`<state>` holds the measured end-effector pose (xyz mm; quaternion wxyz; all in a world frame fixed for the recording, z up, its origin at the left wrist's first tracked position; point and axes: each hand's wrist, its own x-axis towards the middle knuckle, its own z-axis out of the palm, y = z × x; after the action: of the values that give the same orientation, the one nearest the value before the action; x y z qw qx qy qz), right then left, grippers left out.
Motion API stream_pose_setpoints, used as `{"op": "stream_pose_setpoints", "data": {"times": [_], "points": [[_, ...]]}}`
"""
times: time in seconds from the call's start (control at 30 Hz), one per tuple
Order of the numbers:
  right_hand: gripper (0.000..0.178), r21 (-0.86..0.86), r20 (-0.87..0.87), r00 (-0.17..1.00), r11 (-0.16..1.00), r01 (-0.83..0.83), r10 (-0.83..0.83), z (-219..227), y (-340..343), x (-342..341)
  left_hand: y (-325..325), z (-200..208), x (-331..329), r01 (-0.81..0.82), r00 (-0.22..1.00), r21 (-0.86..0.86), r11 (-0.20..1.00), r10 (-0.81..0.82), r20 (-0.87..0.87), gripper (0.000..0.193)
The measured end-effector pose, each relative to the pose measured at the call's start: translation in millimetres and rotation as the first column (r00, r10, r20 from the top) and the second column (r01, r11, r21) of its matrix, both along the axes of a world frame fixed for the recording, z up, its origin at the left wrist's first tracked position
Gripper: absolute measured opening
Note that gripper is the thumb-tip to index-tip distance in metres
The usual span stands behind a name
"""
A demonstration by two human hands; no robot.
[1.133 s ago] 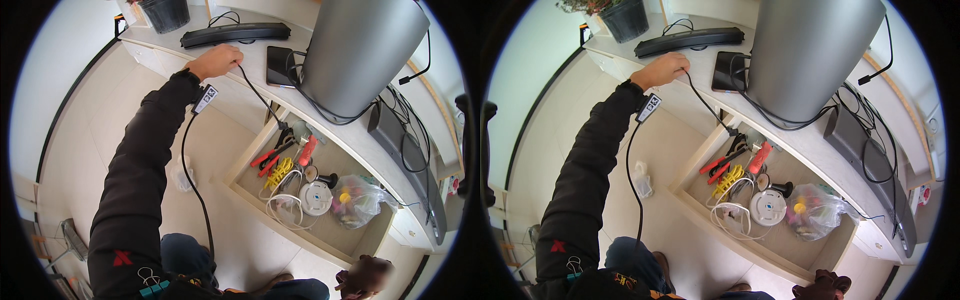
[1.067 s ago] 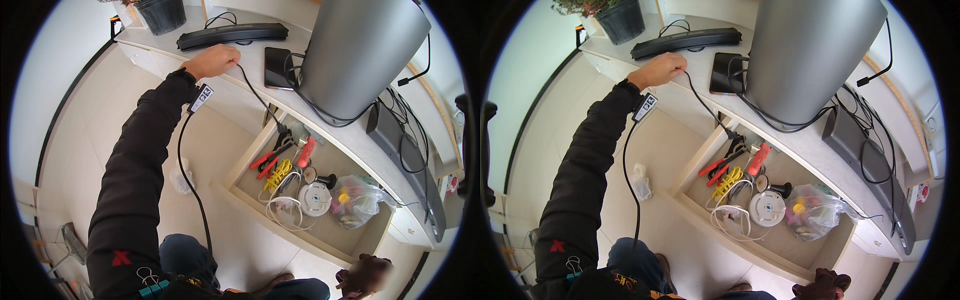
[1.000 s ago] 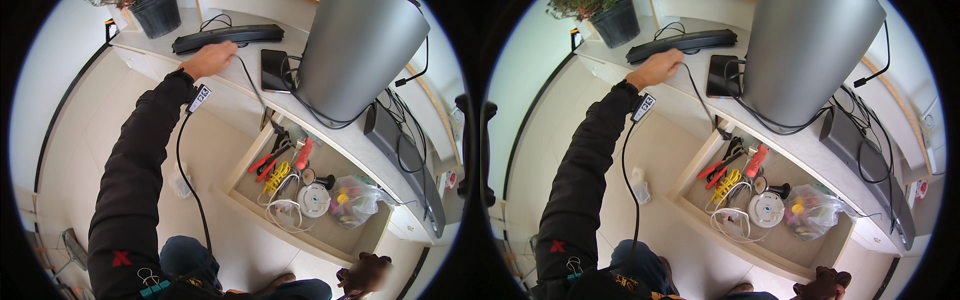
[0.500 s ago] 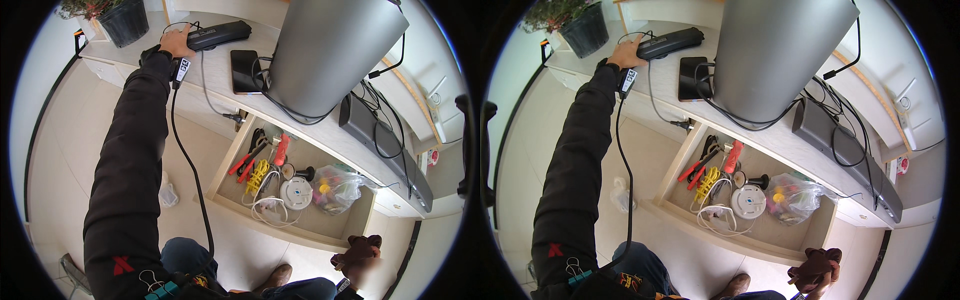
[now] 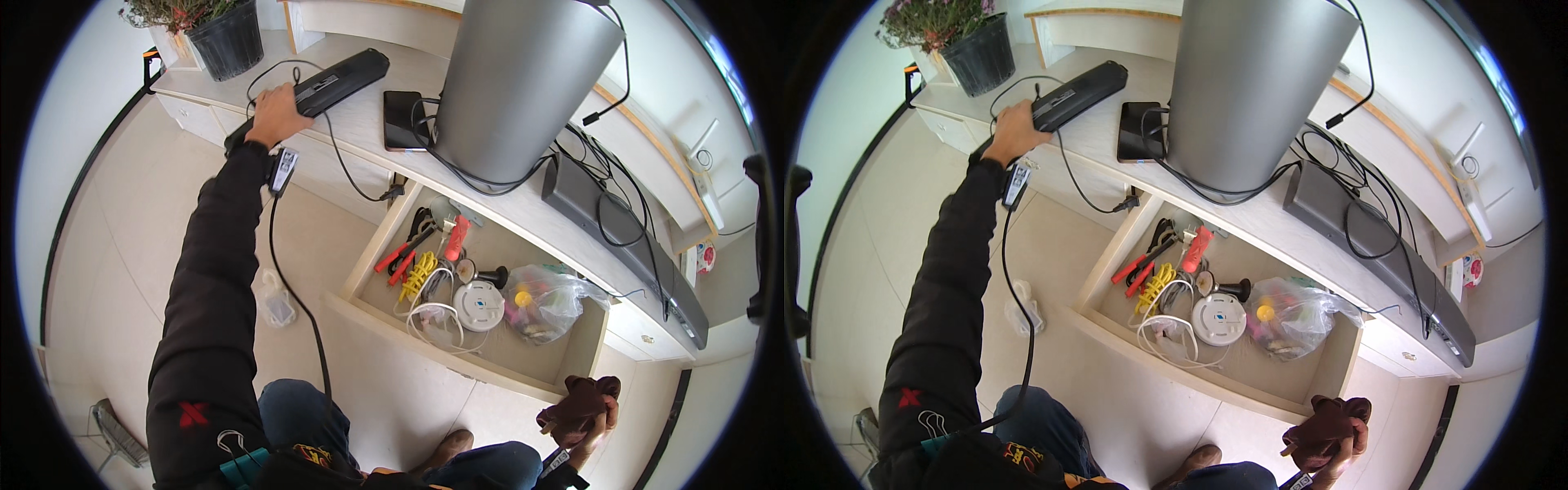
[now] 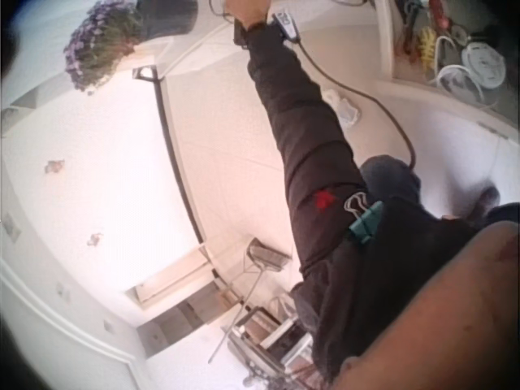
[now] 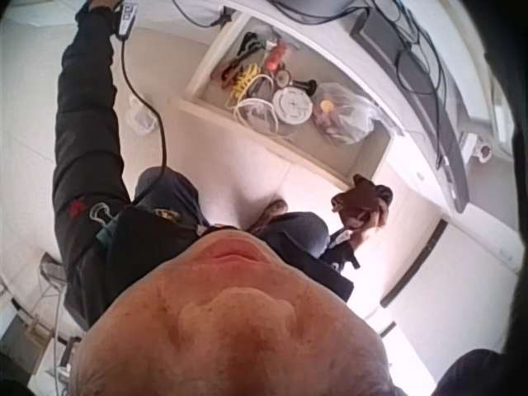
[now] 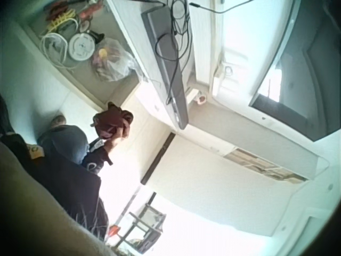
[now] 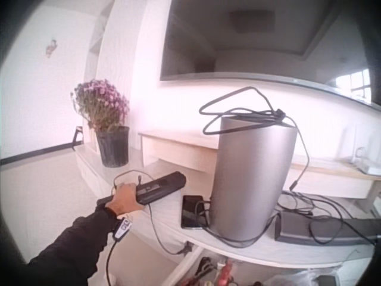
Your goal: The person wipes the interior of a light-colored wooden drawer with a brown cloth, then places a plastic bag and several cables into the drawer. They close the drawer and wipe its exterior before opening another drawer and removing a plastic bag.
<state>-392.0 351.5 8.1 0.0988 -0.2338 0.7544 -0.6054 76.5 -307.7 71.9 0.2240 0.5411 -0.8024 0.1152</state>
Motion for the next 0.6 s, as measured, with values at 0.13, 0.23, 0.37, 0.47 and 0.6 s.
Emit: {"op": "stream_pose_setpoints", "data": {"times": [0.13, 0.23, 0.37, 0.47, 0.6], "points": [[0.027, 0.020, -0.119, 0.992, 0.999, 0.035, -0.032, -4.8, 2.4, -0.7, 61.2, 8.4, 28.9, 0.028, 0.986, -0.219, 0.975, -0.062, -0.152, 0.061], [0.030, 0.027, -0.075, 0.997, 0.999, -0.026, 0.028, -3.3, 4.2, -0.4, 113.9, 36.4, 51.6, 0.139, 0.978, -0.415, 0.899, -0.190, -0.084, 0.065], [0.026, 0.068, -0.148, 0.989, 0.998, -0.009, 0.019, -3.0, 2.1, 0.5, 191.1, 91.2, 54.1, 0.201, 0.979, -0.417, 0.887, -0.194, 0.061, 0.069], [0.026, -0.086, 0.014, 0.998, 0.995, -0.055, 0.056, -6.1, 0.4, 1.0, 233.4, 131.2, 29.6, 0.242, 0.964, -0.467, 0.850, -0.155, 0.217, 0.070], [0.029, -0.174, 0.045, 0.993, 0.980, -0.097, 0.106, -13.3, 2.3, 0.9, 276.6, 162.6, -27.4, 0.311, 0.950, -0.344, 0.886, -0.283, 0.128, 0.073]]}}
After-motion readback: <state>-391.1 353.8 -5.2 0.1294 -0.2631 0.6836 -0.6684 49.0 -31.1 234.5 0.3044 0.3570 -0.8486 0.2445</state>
